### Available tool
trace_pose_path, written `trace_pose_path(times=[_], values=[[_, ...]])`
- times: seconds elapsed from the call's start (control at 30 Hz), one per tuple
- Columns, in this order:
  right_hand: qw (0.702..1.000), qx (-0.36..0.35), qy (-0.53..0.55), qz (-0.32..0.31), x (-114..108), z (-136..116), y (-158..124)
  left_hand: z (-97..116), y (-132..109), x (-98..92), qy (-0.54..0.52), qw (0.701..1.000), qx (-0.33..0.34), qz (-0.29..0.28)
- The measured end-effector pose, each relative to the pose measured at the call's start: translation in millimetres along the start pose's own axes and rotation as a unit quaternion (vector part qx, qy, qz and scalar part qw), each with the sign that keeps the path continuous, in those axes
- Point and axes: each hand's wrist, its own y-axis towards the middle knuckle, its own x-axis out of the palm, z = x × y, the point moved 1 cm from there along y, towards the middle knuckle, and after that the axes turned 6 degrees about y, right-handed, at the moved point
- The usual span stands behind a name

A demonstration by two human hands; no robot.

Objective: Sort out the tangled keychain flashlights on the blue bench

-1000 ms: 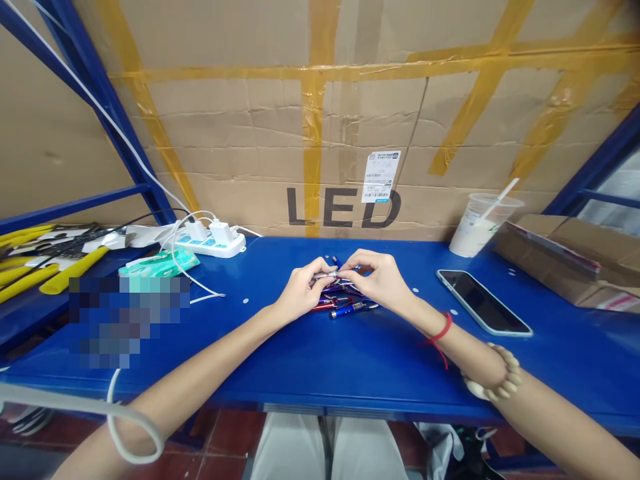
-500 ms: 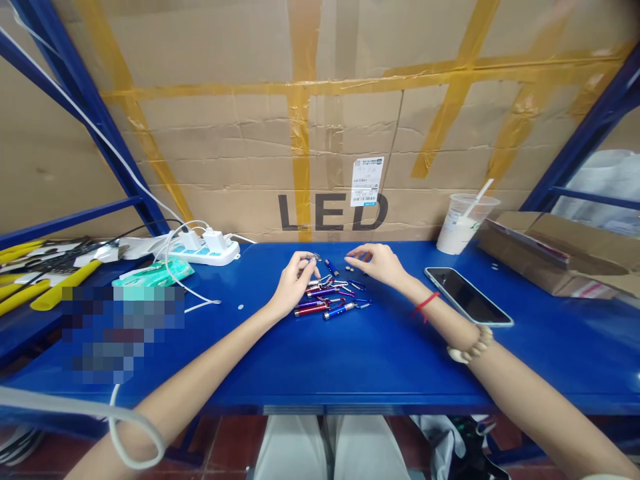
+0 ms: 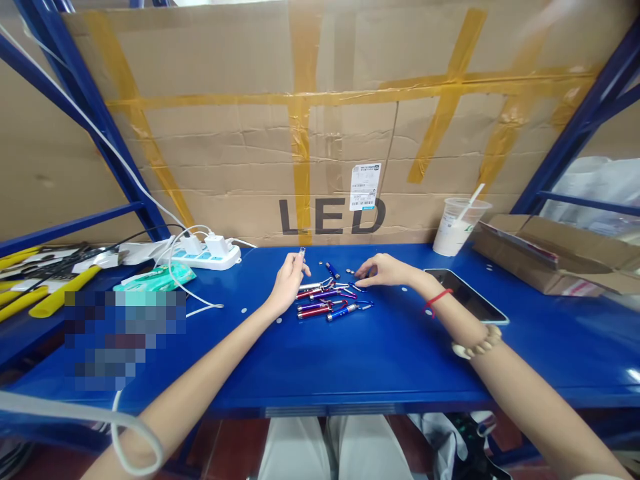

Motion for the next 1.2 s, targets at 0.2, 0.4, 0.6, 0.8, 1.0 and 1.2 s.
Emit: trace_pose_path(times=[0.2, 0.4, 0.6, 0.8, 1.0, 1.2], values=[[1.0, -0.004, 0.005, -0.003, 14, -7, 3, -8, 1, -1.7, 0.11, 0.992, 0.019, -0.066], [0.999, 0.015, -0.022, 0.028, 13, -6, 3, -21, 7, 0.0, 0.065, 0.994, -0.034, -0.086], [1.0, 0.01, -0.01, 0.027, 12, 0, 3, -17, 6, 1.9, -0.022, 0.987, -0.091, -0.134], [1.0, 0.017, 0.014, -0.004, 6, -3, -2, -18, 7, 2.1, 0.006, 0.992, -0.077, -0.1], [0.989, -0.027, -0.104, 0.098, 13, -5, 1, -18, 8, -6.3, 0.196, 0.976, 0.019, -0.089], [0.992, -0.073, -0.054, 0.082, 32, -22, 4, -28, 14, -10.4, 0.206, 0.974, 0.041, -0.084]])
